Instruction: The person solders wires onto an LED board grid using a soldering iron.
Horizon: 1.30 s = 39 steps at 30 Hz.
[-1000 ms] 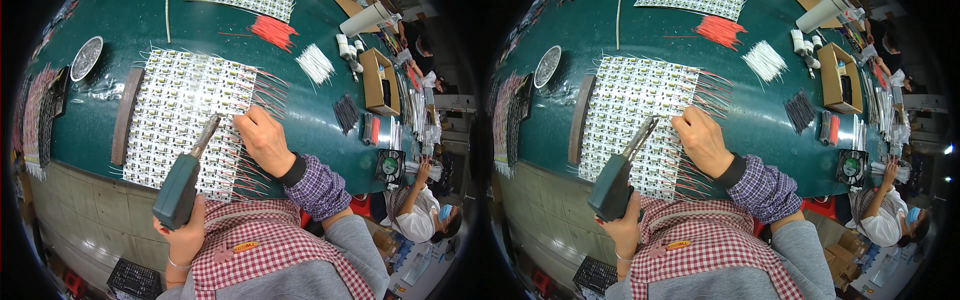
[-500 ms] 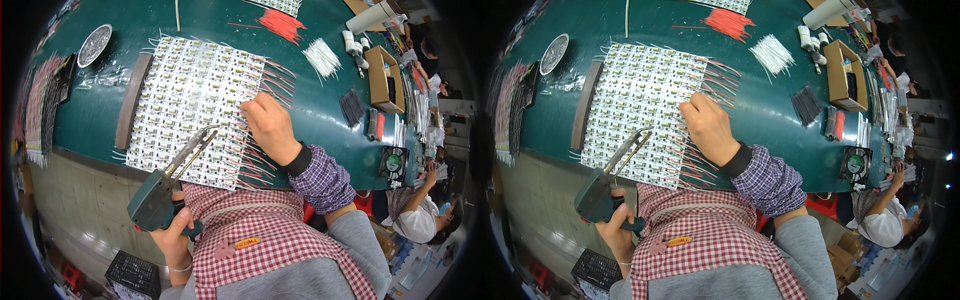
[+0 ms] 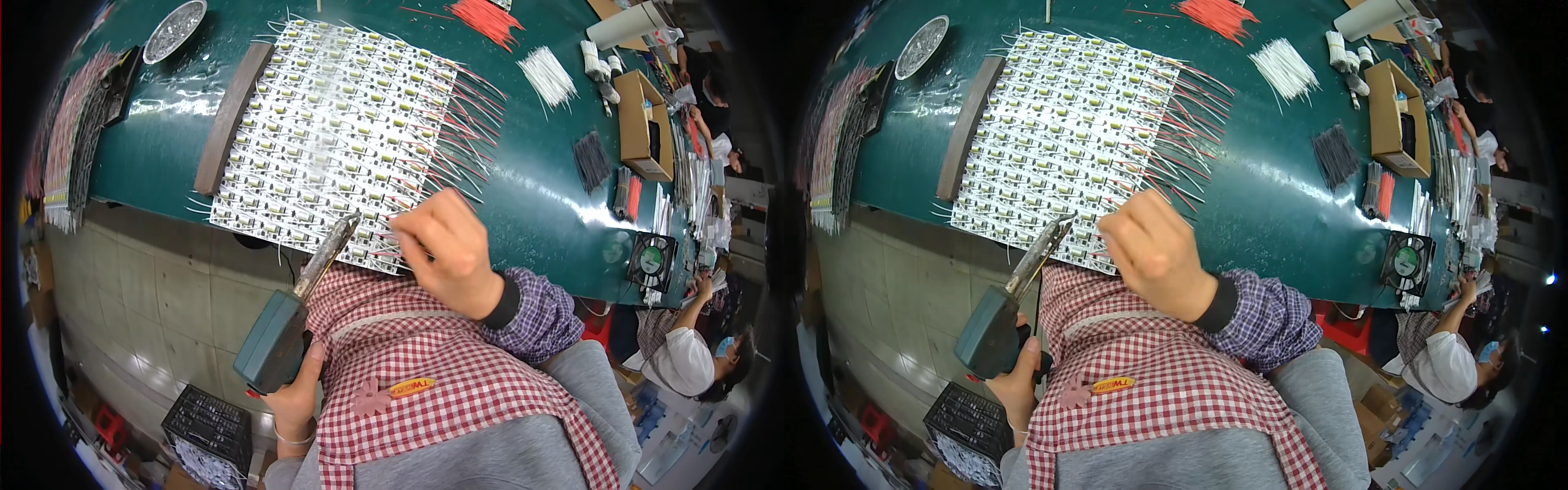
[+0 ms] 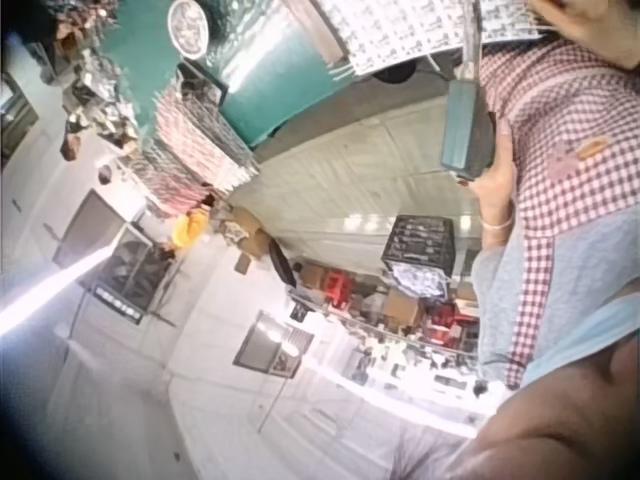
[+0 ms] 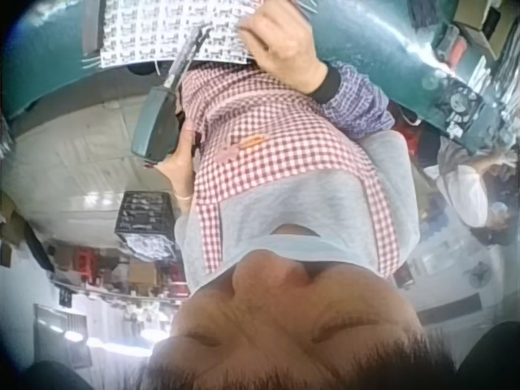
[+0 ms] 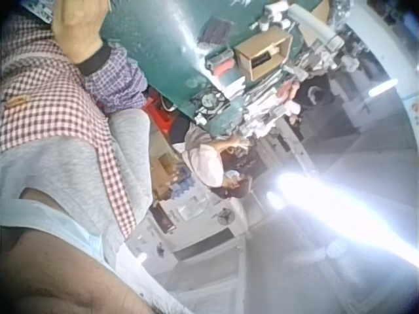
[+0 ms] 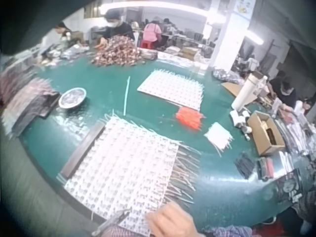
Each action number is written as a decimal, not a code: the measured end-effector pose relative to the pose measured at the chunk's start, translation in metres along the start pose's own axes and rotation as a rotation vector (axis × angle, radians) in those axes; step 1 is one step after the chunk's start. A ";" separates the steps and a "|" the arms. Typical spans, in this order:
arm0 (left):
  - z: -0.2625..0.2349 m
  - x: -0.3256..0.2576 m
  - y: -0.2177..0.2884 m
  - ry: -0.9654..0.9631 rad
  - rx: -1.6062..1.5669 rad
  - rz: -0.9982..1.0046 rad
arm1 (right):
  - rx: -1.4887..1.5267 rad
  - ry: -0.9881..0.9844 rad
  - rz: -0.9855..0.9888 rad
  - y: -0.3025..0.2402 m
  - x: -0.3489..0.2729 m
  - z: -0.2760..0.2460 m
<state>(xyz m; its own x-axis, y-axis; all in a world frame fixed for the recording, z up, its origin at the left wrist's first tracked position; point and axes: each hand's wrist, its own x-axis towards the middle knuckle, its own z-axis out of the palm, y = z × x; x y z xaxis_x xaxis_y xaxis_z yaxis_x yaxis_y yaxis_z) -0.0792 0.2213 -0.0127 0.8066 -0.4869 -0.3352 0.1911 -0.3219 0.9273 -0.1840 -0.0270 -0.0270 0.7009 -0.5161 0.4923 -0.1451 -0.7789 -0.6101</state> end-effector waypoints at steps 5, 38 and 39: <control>-0.005 -0.009 0.001 -0.068 0.176 0.097 | 0.024 -0.040 0.047 -0.004 -0.025 0.014; -0.004 -0.009 -0.008 -0.028 0.293 0.342 | -0.109 -0.034 0.040 -0.012 -0.033 0.022; -0.004 -0.010 -0.007 -0.034 0.311 0.353 | -0.109 -0.035 0.040 -0.013 -0.034 0.022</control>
<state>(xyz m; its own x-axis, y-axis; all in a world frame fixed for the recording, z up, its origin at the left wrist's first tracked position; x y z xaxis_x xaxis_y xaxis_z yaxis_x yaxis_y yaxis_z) -0.0859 0.2314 -0.0149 0.7725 -0.6348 -0.0180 -0.2725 -0.3570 0.8935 -0.1906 0.0082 -0.0491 0.7168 -0.5360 0.4460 -0.2469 -0.7933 -0.5565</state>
